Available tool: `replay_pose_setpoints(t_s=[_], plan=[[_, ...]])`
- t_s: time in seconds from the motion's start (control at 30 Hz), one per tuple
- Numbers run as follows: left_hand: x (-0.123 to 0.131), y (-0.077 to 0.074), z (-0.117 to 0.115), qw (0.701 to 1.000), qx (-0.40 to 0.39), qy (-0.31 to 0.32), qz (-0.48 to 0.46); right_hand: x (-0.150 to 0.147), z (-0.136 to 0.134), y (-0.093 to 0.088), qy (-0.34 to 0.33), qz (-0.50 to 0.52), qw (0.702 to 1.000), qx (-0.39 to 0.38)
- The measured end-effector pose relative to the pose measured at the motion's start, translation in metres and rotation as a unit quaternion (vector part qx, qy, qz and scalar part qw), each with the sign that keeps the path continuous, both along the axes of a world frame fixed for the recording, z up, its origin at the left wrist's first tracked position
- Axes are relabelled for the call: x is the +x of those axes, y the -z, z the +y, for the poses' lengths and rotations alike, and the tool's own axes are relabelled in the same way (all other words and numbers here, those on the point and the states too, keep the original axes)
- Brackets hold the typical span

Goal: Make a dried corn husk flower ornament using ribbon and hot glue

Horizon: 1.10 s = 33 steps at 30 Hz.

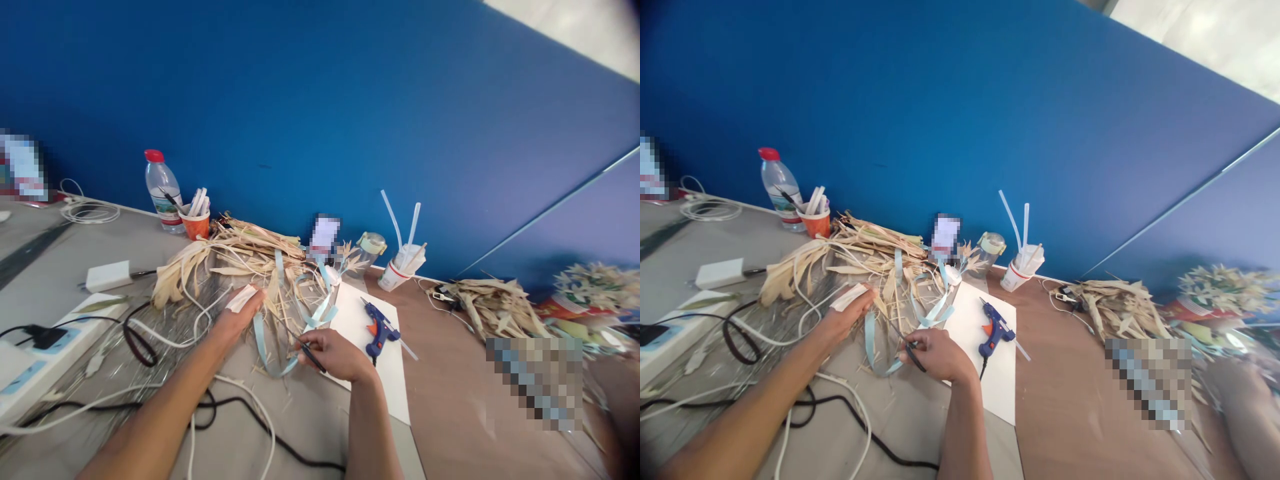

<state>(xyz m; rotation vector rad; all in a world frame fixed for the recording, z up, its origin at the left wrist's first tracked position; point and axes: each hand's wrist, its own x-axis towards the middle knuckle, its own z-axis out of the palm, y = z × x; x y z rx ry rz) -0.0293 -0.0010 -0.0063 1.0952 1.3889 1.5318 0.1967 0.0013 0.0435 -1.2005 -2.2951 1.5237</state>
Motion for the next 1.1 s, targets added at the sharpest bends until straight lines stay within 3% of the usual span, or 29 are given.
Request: replay_pose_setpoints(t_s=[0.23,0.4,0.7,1.1], plan=[[0.000,-0.002,-0.001,1.000,0.000,0.009,0.003,0.002,0.001,0.005,0.008,-0.007,1.000,0.009],[0.001,-0.007,-0.003,1.000,-0.006,0.005,0.004,0.004,0.002,0.013,0.015,0.005,0.999,-0.030],[0.001,-0.009,-0.002,1.000,-0.012,0.013,-0.011,-0.002,-0.001,-0.001,0.025,0.038,0.994,-0.096],[-0.003,-0.002,0.003,0.999,0.007,0.016,-0.034,0.000,0.000,0.002,0.017,0.100,0.983,-0.150]])
